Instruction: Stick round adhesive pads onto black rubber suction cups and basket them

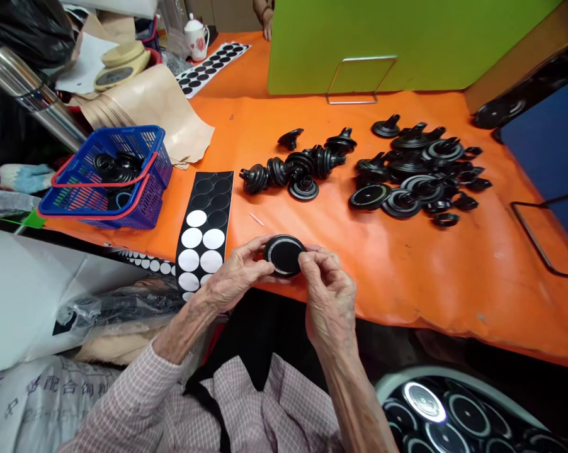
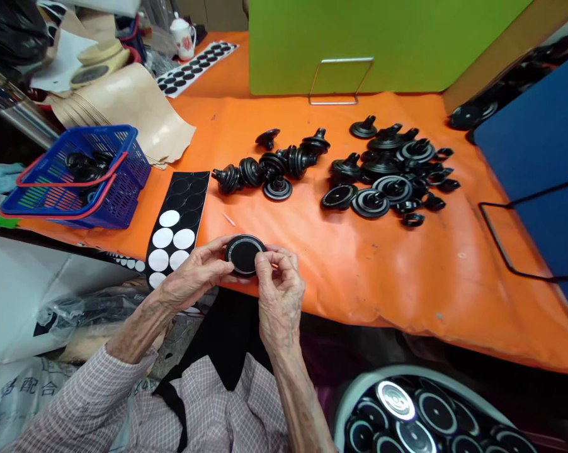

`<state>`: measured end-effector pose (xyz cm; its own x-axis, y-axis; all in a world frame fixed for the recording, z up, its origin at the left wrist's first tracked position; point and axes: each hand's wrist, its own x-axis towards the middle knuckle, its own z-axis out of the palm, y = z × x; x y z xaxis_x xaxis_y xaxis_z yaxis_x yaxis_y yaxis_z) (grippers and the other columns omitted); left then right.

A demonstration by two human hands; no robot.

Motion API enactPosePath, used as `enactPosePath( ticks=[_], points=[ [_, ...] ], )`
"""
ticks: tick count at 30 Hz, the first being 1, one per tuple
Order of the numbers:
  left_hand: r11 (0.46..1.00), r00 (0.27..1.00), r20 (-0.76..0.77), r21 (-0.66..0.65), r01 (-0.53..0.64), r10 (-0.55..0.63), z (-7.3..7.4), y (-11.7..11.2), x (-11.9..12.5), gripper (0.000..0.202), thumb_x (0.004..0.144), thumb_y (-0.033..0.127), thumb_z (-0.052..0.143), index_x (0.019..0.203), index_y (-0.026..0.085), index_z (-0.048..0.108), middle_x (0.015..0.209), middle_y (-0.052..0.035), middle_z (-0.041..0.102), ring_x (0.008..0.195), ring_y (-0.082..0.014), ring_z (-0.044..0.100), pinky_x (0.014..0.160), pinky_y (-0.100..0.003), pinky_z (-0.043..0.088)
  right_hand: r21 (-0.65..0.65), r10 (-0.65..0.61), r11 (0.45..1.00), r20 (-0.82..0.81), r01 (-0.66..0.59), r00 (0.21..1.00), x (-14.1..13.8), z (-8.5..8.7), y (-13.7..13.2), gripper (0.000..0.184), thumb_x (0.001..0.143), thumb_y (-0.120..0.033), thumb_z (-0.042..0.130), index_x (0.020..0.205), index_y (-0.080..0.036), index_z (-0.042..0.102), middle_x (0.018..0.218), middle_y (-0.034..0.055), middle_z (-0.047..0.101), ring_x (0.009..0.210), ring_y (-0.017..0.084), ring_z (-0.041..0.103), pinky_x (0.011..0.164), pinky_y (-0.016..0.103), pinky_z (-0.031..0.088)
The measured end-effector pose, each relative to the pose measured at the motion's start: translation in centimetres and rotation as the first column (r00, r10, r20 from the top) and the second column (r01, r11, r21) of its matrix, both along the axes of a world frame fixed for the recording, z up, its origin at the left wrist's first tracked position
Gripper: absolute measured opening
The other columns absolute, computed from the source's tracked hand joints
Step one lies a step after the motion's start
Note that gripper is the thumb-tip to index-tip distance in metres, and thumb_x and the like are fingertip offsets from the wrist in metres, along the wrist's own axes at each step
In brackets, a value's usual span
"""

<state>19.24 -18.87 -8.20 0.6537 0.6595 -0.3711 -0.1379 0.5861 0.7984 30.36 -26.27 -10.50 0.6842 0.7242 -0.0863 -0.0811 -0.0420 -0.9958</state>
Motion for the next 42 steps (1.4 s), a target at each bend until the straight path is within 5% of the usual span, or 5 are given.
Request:
enactPosePath(
  ticks=[13,19,30,36,42],
  points=[
    [1.000,1.000,0.015,-0.009,-0.013,0.013,-0.3,-0.1,-0.2,0.040,0.068,0.017,0.073,0.107,0.016,0.067,0.115,-0.0087,0.064,0.104,-0.0268,0.063,0.090,-0.046,0.055,-0.034,-0.023,0.999,0.131,0.028,0.991,-0.6,-0.3,0.2,0.021,0.081,-0.039,0.060,0.073,-0.019,0.058,0.094,0.0044,0.056,0.089,0.017,0.057,0.075,0.031,0.051],
    [0.999,0.999,0.008,-0.002,-0.051,0.051,-1.1,-0.3,-0.4,0.039,0.074,0.027,0.073,0.111,0.016,0.065,0.114,-0.0090,0.065,0.101,-0.0255,0.065,0.085,-0.043,0.057,-0.051,-0.024,0.998,0.245,0.038,0.969,-1.4,-0.6,0.2,0.019,0.086,-0.039,0.055,0.080,-0.021,0.054,0.095,0.0046,0.055,0.078,0.015,0.056,0.061,0.028,0.051],
    [0.984,0.982,-0.095,0.087,-0.156,0.164,-1.4,-1.0,-0.6,0.039,0.072,0.030,0.074,0.107,0.016,0.063,0.110,-0.0093,0.066,0.099,-0.0240,0.065,0.082,-0.037,0.058,-0.003,-0.046,0.998,0.573,0.058,0.818,-2.3,-1.9,0.3,0.012,0.092,-0.030,0.047,0.082,-0.024,0.051,0.095,0.0078,0.058,0.092,0.021,0.058,0.080,0.039,0.051],
    [0.977,0.973,-0.140,0.139,-0.164,0.183,-0.9,-1.0,-0.5,0.034,0.077,0.032,0.071,0.107,0.019,0.063,0.113,-0.0070,0.066,0.103,-0.0232,0.064,0.082,-0.031,0.057,-0.042,-0.068,0.996,0.279,0.083,0.958,-2.3,-1.8,0.7,0.018,0.087,-0.040,0.054,0.090,-0.022,0.052,0.098,0.0079,0.058,0.089,0.020,0.060,0.077,0.035,0.053],
    [0.982,0.986,-0.091,0.143,-0.126,0.140,0.5,0.6,-1.8,0.025,0.078,0.034,0.070,0.102,0.027,0.067,0.112,0.0001,0.067,0.104,-0.0259,0.064,0.076,-0.033,0.059,-0.015,0.200,0.980,-0.025,-0.201,0.979,-1.6,-0.1,3.0,0.032,0.081,-0.051,0.060,0.071,-0.022,0.051,0.066,-0.0030,0.053,0.063,0.014,0.052,0.056,0.025,0.047]
  ],
)
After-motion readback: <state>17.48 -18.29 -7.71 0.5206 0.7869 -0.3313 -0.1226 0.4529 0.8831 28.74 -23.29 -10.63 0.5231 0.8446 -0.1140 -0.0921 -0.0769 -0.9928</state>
